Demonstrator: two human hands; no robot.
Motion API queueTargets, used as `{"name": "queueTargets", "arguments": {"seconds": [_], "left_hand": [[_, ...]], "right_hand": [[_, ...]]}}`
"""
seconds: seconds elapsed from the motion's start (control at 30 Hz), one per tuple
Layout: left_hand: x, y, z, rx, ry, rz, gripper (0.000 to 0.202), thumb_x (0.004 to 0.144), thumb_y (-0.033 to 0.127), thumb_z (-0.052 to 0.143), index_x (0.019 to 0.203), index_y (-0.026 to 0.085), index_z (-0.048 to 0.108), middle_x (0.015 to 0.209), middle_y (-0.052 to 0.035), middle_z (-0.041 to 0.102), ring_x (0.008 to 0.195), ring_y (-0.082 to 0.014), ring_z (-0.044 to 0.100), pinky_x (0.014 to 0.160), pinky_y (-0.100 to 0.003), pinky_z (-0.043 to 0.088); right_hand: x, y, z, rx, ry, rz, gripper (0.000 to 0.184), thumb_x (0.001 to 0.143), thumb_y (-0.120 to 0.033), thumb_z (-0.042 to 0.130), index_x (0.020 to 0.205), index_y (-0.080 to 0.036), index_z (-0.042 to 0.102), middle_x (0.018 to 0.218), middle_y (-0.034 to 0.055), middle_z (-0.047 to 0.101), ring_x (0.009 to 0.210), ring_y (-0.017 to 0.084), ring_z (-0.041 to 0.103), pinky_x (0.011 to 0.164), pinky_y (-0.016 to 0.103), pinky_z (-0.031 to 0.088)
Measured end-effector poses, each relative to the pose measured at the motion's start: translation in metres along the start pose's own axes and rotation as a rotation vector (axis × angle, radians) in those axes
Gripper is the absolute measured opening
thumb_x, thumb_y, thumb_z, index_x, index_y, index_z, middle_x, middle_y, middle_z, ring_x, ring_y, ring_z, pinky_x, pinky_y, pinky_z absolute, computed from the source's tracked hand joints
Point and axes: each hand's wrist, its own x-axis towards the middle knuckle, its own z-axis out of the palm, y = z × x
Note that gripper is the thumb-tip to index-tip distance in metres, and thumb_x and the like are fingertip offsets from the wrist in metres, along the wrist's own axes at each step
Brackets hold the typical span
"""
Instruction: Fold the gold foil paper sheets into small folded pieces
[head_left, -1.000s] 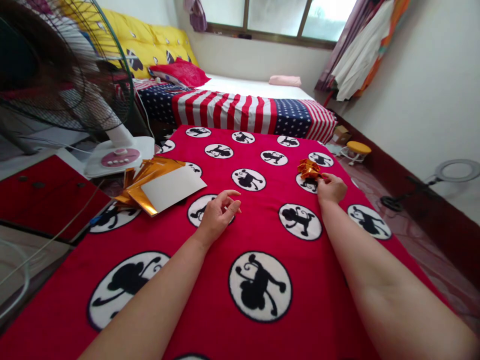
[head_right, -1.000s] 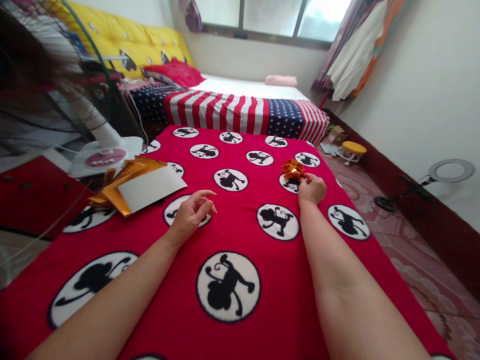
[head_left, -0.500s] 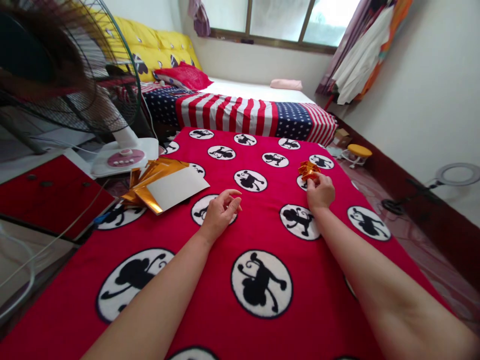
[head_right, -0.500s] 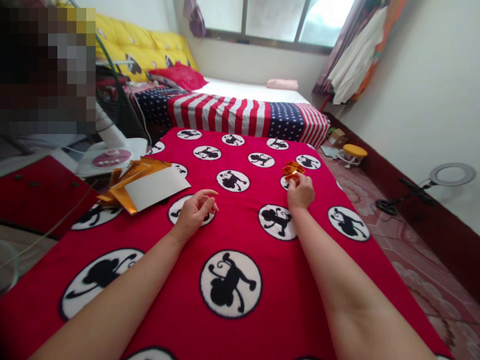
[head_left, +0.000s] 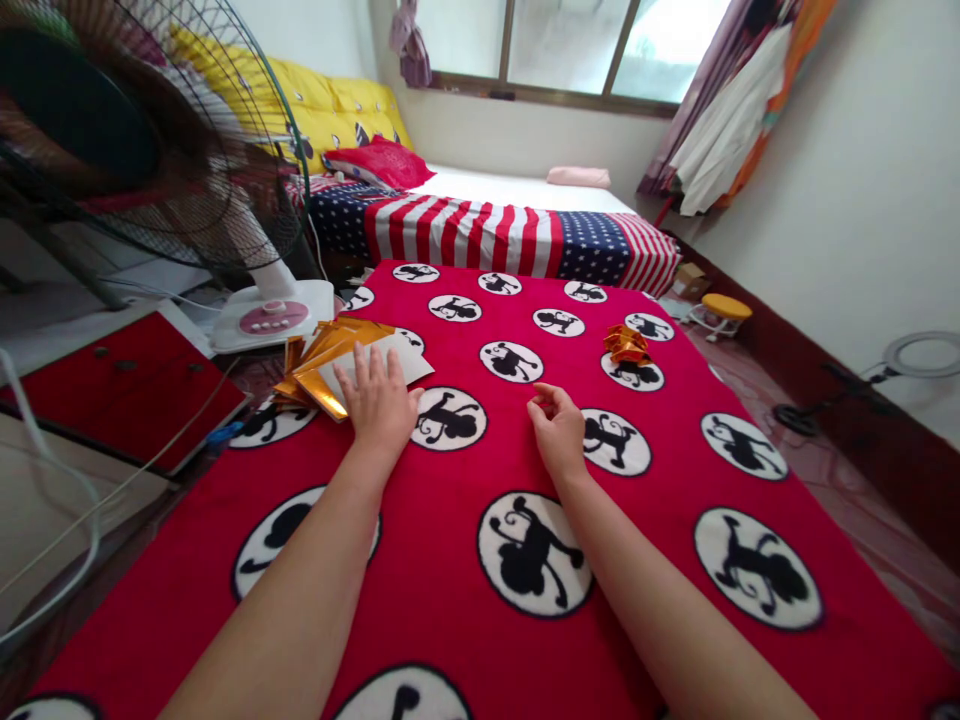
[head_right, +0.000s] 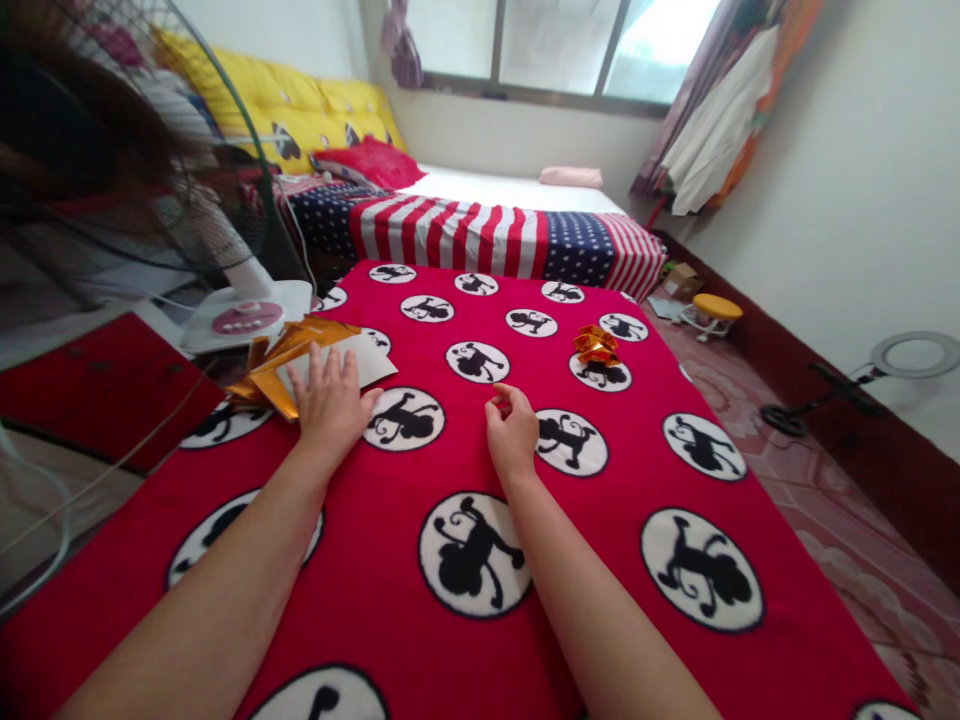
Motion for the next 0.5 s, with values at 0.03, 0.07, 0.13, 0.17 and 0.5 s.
{"name": "queueTargets", "arguments": {"seconds": [0.03,0.07,0.13,0.17,0.5], "left_hand": [[0.003,-0.008,0.003,0.033,-0.083,-0.010,0.056,0.086,0.031,0.053,0.137,0.006,0.051,0.146,-0.0260,0.045,0.142,-0.0404,0.028,0.113,-0.062,0.017],[0.005,-0.015,0.006,0.055,-0.150,-0.011,0.053,0.088,0.031,0.050,0.134,0.005,0.053,0.146,-0.0265,0.044,0.141,-0.0395,0.032,0.113,-0.062,0.019],[0.010,-0.025,0.014,0.080,-0.183,0.007,0.049,0.091,0.033,0.044,0.131,0.008,0.057,0.149,-0.0240,0.042,0.142,-0.0372,0.033,0.114,-0.058,0.022],[0.011,-0.028,0.017,0.089,-0.186,0.018,0.048,0.092,0.032,0.041,0.130,0.009,0.059,0.148,-0.0230,0.044,0.141,-0.0363,0.034,0.113,-0.057,0.025],[0.009,-0.023,0.014,0.121,-0.161,0.060,0.043,0.085,0.030,0.049,0.120,0.013,0.066,0.142,-0.0201,0.052,0.134,-0.0369,0.043,0.110,-0.056,0.031]], "right_hand": [[0.001,0.001,0.000,-0.012,-0.003,-0.005,0.031,0.077,-0.028,0.059,0.105,-0.017,0.067,0.084,0.0029,0.067,0.063,0.015,0.054,0.065,0.029,0.045],[0.002,0.003,0.000,-0.023,-0.007,-0.012,0.031,0.077,-0.028,0.058,0.105,-0.017,0.067,0.084,0.0030,0.067,0.064,0.015,0.055,0.065,0.029,0.045],[0.003,0.004,0.000,-0.032,-0.011,-0.024,0.031,0.078,-0.027,0.058,0.106,-0.018,0.067,0.084,0.0031,0.067,0.065,0.016,0.056,0.066,0.029,0.045],[0.002,0.005,0.001,-0.026,-0.010,-0.026,0.031,0.078,-0.027,0.058,0.105,-0.018,0.067,0.084,0.0030,0.067,0.065,0.016,0.055,0.066,0.029,0.045],[-0.001,0.003,-0.001,-0.069,-0.052,-0.045,0.026,0.079,-0.026,0.056,0.101,-0.020,0.068,0.083,0.0027,0.068,0.066,0.017,0.056,0.066,0.030,0.045]]}}
